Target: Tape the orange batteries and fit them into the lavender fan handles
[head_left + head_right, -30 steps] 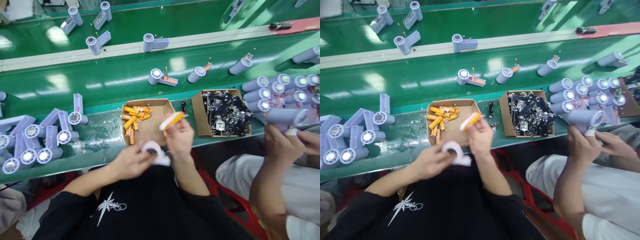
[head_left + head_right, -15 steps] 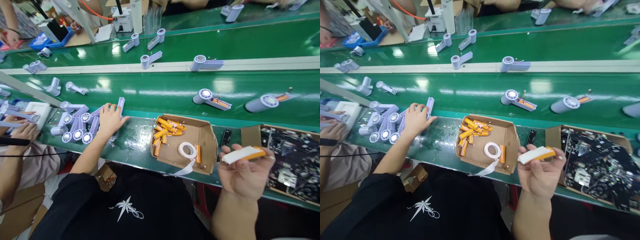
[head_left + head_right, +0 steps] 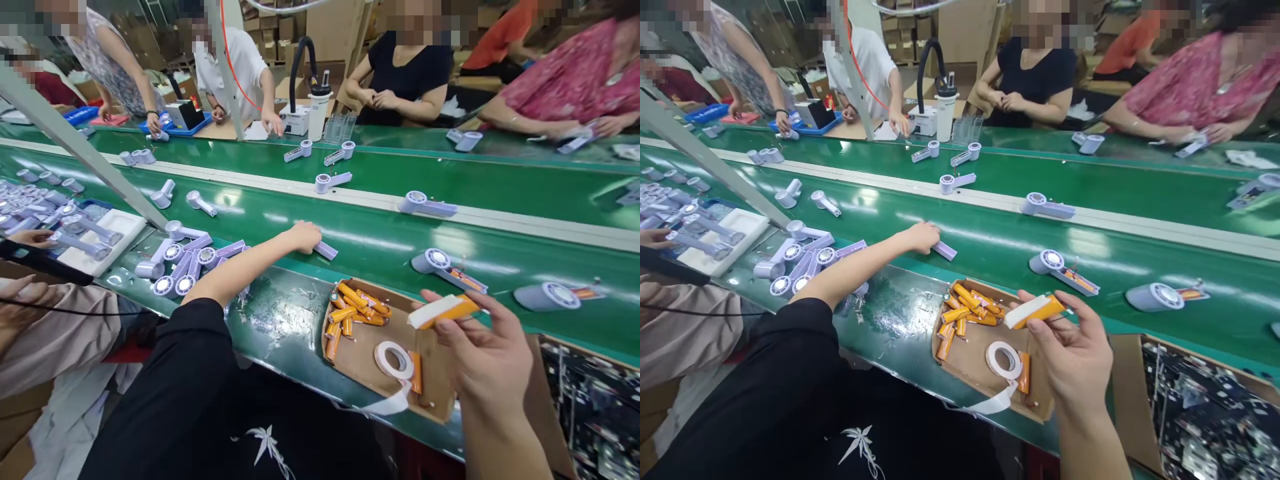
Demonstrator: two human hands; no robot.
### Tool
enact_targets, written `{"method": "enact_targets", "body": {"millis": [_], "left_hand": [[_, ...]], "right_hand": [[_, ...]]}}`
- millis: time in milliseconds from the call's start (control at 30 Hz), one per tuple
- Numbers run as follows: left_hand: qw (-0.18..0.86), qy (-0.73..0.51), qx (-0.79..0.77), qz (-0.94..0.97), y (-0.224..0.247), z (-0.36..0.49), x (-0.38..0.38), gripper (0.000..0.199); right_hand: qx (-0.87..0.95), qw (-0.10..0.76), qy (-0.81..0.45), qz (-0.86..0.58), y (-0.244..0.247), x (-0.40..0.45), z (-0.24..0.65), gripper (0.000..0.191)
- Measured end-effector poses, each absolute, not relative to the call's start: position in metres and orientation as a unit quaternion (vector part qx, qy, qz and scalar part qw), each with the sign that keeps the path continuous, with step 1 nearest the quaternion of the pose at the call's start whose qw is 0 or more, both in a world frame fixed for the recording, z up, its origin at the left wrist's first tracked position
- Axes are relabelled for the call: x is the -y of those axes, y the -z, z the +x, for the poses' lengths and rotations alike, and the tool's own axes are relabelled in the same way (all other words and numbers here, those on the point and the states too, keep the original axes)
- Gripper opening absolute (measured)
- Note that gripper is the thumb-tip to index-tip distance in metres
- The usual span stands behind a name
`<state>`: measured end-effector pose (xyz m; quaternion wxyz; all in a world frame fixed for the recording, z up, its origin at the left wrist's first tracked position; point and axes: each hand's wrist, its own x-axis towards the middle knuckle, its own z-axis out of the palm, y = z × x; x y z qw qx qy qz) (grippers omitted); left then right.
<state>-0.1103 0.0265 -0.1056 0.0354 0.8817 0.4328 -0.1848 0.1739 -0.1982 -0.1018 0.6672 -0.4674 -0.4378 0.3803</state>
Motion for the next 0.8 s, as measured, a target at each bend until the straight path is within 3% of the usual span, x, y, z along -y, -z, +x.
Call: {"method": "enact_targets", "body": {"millis": [167,300,500,667,800], "left_hand": [[0.086,0.171,-0.425,0.884,0.108,-0.120,-0.045,0.025],[0.117,0.147,-0.410,0.892,0.105,-0.129,-0.059,0.024],[0.100,0.121,-0.409,0.899,0.120,-0.121,-0.048,0.027],[0.082,0.103,-0.430,0.893,0.131,-0.106,-0.042,0.018],[0.094,0.101,-0.417,0.898,0.130,-0.101,-0.051,0.015]], "right_hand": [[0.528,0.609,-0.387,-0.448,0.099,0.142,0.157,0.049],[0.583,0.512,-0.440,-0.451,0.116,0.070,0.133,0.060],[0.674,0.392,-0.410,-0.473,0.142,0.011,0.104,0.050],[0.692,0.370,-0.397,-0.475,0.158,0.004,0.107,0.055],[0.701,0.364,-0.387,-0.475,0.171,0.002,0.114,0.047]]}}
